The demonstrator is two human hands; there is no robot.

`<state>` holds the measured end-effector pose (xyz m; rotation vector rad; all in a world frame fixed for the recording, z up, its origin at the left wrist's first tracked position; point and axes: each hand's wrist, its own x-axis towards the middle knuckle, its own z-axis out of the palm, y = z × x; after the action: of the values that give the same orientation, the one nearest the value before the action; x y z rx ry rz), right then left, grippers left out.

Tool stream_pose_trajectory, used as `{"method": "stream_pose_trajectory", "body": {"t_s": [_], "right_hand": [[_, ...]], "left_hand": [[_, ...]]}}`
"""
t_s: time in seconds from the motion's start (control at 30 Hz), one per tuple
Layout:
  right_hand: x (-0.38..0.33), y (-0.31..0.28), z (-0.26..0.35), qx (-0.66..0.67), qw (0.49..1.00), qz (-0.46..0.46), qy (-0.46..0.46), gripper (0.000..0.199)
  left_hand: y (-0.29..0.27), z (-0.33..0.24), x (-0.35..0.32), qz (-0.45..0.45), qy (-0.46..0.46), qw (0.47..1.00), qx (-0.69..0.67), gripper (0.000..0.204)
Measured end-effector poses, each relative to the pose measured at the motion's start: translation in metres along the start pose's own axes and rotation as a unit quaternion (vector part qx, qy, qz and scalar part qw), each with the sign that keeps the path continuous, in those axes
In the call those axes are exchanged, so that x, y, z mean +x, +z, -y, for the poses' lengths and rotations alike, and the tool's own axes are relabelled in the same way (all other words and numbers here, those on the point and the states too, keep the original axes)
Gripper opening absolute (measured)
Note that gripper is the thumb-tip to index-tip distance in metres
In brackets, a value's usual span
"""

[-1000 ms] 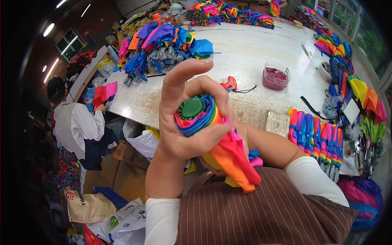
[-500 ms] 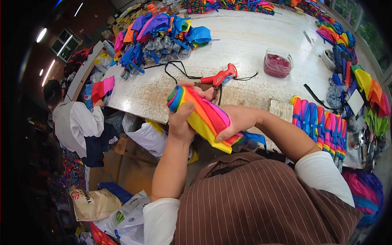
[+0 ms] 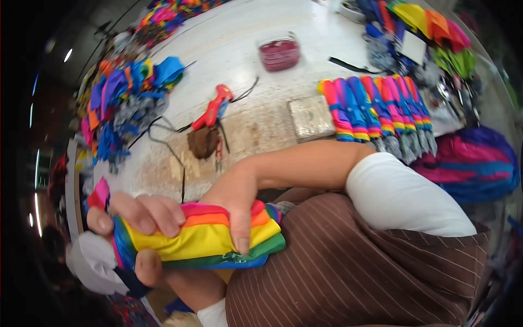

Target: Folding and rolling rainbow-colored umbrellas at a production workstation.

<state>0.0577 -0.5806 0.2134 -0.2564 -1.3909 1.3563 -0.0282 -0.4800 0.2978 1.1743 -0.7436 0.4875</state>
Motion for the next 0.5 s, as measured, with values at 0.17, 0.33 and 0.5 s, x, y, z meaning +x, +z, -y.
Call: {"method": "stream_pose_trajectory", "body": {"t_s": [0.17,0.33,0.5], "right_hand": [[-0.023,-0.010,0.020,-0.448,0.849,-0.280,0.030,0.052],[-0.068,-0.013,-0.015,0.071,0.974,-0.194,0.090,0.067],[-0.075,-0.023,0.005,-0.508,0.715,-0.433,0.208,0.054]], "left_hand": [[-0.028,0.023,0.010,-0.172,-0.052,0.971,0.158,0.040],[-0.009,0.050,0.020,-0.038,-0.054,0.996,0.061,0.047],[-0.053,0.081,0.002,-0.263,-0.099,0.943,0.177,0.047]]}}
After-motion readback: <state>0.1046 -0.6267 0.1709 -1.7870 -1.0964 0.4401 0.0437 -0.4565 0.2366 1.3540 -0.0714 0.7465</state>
